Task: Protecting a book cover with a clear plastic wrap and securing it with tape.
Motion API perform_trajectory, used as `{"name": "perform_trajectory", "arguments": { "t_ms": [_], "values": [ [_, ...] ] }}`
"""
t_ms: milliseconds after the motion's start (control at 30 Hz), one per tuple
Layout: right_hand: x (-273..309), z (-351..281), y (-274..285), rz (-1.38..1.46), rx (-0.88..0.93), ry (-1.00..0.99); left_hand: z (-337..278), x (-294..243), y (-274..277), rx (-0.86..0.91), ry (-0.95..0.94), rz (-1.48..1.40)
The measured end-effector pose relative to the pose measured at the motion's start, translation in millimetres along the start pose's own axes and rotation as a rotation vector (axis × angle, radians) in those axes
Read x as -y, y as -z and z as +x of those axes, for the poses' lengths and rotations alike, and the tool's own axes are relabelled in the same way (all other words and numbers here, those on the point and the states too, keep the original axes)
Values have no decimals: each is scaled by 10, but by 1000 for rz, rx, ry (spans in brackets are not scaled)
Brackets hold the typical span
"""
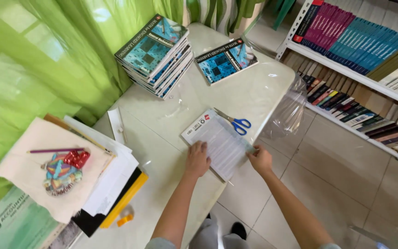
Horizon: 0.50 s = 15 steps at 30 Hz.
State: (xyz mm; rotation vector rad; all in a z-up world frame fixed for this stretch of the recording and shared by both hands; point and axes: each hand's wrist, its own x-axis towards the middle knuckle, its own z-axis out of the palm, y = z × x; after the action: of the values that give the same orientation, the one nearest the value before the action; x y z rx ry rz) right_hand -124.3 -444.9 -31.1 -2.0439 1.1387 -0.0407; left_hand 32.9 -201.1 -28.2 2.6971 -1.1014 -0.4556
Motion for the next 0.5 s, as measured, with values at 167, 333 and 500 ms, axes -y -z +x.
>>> {"name": "perform_trajectory", "arguments": {
  "t_ms": [167, 333, 500],
  "values": [
    [-50, 157, -128, -108, -179, 223, 213, 319, 300, -48, 89, 15],
    [-222, 442, -167, -150, -88, 247, 349, 315, 608, 104, 133, 39],
    [-137, 443, -6, 20, 85, -46, 352, 316, 672, 172, 167, 39]
  ]
}}
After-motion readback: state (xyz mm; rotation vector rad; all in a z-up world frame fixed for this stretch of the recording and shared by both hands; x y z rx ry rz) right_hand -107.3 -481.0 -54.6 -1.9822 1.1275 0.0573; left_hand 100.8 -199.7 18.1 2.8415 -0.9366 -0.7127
